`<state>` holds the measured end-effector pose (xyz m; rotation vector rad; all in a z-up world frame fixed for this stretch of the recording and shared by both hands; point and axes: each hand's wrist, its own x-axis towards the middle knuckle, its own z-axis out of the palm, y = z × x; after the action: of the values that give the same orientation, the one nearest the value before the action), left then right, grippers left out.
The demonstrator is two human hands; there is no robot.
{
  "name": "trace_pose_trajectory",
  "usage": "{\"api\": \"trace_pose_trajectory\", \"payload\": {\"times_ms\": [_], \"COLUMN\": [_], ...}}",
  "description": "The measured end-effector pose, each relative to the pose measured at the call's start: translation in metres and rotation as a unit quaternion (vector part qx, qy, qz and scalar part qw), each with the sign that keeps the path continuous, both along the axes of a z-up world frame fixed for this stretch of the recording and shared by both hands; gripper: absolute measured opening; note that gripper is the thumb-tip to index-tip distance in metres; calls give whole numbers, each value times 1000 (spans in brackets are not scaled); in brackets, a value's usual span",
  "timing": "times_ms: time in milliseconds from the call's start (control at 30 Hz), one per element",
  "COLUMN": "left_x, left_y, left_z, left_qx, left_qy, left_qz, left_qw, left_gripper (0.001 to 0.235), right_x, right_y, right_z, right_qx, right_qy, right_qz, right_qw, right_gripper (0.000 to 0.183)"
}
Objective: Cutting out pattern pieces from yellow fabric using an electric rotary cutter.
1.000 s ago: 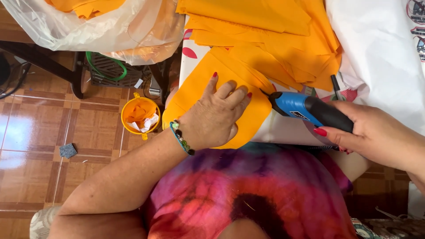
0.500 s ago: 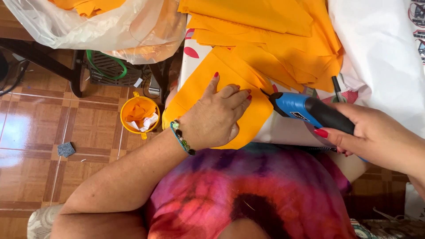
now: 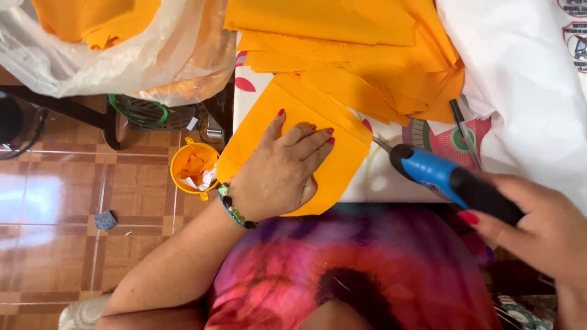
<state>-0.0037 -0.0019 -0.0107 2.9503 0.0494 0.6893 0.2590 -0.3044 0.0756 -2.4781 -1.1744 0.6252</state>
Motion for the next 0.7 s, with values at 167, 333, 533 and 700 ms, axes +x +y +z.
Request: {"api": "trace_pose_trajectory", "payload": {"times_ms": [167, 333, 533, 700], "left_x": [-1, -1, -1, 0], "left_y": [0, 0, -1, -1], "left_z": [7, 13, 14, 16], "left_qx": [-13, -23, -29, -27], "left_qy": [1, 13, 16, 12], "left_qz": [-5, -8, -5, -8], "left_qw": [1000, 1000, 999, 1000], "left_gripper": [56, 57, 57, 56], "right_x": [-27, -30, -19, -17], "right_y": [11, 23, 23, 25], "right_z": [0, 3, -9, -7], "right_qx": [0, 80, 73, 77], "right_qy": [-178, -245, -267, -255], "right_qz": [90, 148, 176, 168], "right_qw": [980, 955, 945, 949], "right_gripper": [63, 60, 63, 63]}}
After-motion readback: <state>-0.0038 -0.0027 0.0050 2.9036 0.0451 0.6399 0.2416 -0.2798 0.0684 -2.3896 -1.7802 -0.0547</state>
